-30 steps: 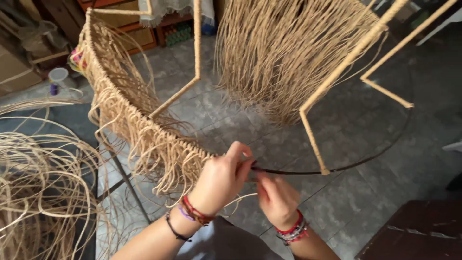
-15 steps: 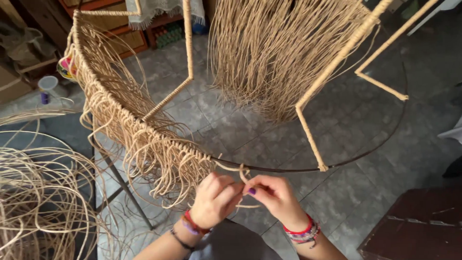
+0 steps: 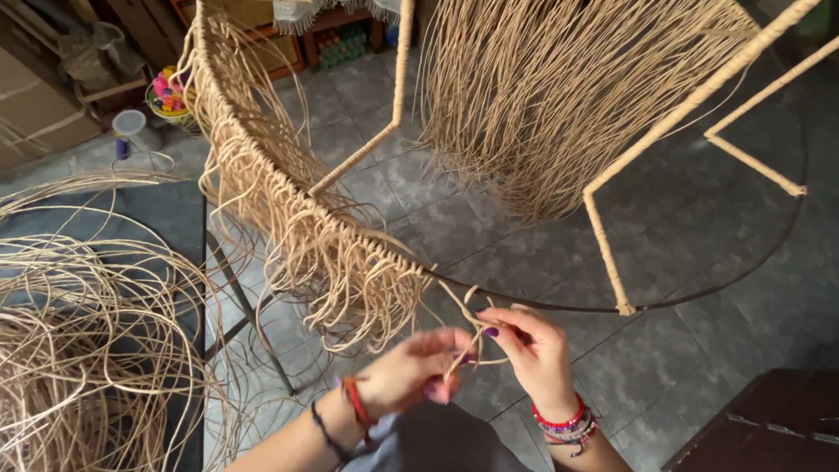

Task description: Weaving and knotting natural fibers onto a circular frame to create a furniture piece

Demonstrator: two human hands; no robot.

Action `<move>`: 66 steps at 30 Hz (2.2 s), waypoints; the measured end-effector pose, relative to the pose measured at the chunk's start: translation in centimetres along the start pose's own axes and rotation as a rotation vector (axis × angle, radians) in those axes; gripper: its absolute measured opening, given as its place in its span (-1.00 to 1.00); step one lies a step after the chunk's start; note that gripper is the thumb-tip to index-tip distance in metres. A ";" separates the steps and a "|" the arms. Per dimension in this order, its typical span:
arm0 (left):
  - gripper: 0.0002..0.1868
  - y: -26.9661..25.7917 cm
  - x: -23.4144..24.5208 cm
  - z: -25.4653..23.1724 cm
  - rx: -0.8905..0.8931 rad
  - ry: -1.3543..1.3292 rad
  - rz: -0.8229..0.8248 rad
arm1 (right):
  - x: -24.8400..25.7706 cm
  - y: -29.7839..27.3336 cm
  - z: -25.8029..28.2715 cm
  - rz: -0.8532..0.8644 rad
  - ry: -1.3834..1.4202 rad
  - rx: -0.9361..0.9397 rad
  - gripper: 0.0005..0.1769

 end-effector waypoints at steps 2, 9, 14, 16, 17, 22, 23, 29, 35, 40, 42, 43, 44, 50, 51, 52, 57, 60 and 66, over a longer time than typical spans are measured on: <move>-0.69 0.7 0.0 -2.6 -0.032 0.408 -0.013 | -0.1 0.7 0.9 0.042 -0.154 0.117 -0.78; -0.67 5.1 0.5 -4.3 -0.215 0.722 0.020 | -0.4 2.4 0.6 0.114 -0.100 0.292 -0.61; -0.81 3.0 1.2 -3.8 0.055 1.329 0.384 | -0.3 2.6 -1.9 0.146 -0.120 0.279 -0.63; -0.82 3.7 2.6 -4.7 -0.048 1.482 0.294 | -0.5 3.1 -1.9 0.165 -0.117 0.295 -0.68; -0.71 3.6 3.2 -4.8 -0.135 1.610 0.207 | -0.8 2.7 -1.9 0.185 -0.117 0.283 -0.66; -0.52 2.6 -1.3 -5.9 -0.161 1.118 0.436 | -1.1 3.2 -1.1 0.179 -0.065 0.291 -0.70; -0.62 2.3 -1.5 -5.2 -0.135 1.200 0.597 | -1.1 3.2 -0.8 0.147 -0.076 0.284 -0.70; -0.61 0.8 -3.5 -6.5 -0.111 0.944 0.268 | -1.6 2.0 -2.4 0.054 -0.059 0.310 -0.75; -0.73 3.4 5.9 1.8 -0.099 2.036 0.534 | -1.6 1.4 -1.2 -0.008 -0.040 0.264 -0.73; -0.59 1.3 -4.3 -6.2 -0.146 1.116 0.201 | -1.5 1.0 -0.6 -0.040 -0.046 0.231 -0.65; -0.50 1.3 -5.0 -6.1 -0.158 1.057 0.236 | -1.3 1.5 -0.4 -0.038 -0.022 0.231 -0.60; -0.55 1.2 -4.9 -6.3 -0.174 1.053 0.082 | -1.3 1.5 -0.1 -0.018 -0.034 0.276 -0.70; -0.60 1.0 -4.7 -6.5 -0.189 1.044 -0.072 | -1.4 1.5 0.1 0.002 -0.046 0.321 -0.74; -0.81 0.6 -4.7 -6.5 -0.643 1.453 0.031 | -0.9 1.5 0.5 0.077 -0.184 0.399 -0.63; -0.81 0.8 -4.0 -6.1 -0.644 1.454 0.031 | -0.9 1.6 0.4 0.077 -0.185 0.400 -0.63; -0.74 1.6 -2.4 -4.1 -0.271 1.681 0.129 | -0.9 1.7 0.4 0.075 -0.167 0.401 -0.64; -0.66 1.2 -4.0 -5.3 -0.372 1.584 0.215 | -1.0 1.8 0.3 0.092 -0.123 0.383 -0.65; -0.57 1.8 -3.1 -4.0 -0.166 0.940 0.191 | -0.8 1.5 0.0 0.094 -0.130 0.380 -0.67; -0.73 2.0 -1.0 -1.7 0.018 2.076 0.247 | -0.5 1.6 -1.4 0.066 -0.094 0.307 -0.70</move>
Point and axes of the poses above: each hand's wrist, its own y-axis towards the middle knuckle, its own x-axis out of the back of the hand, z = x × y, the point moved 5 cm from there along y, towards the middle knuckle, and after that the axes turned 4 degrees about -y, right-handed, at the moved point
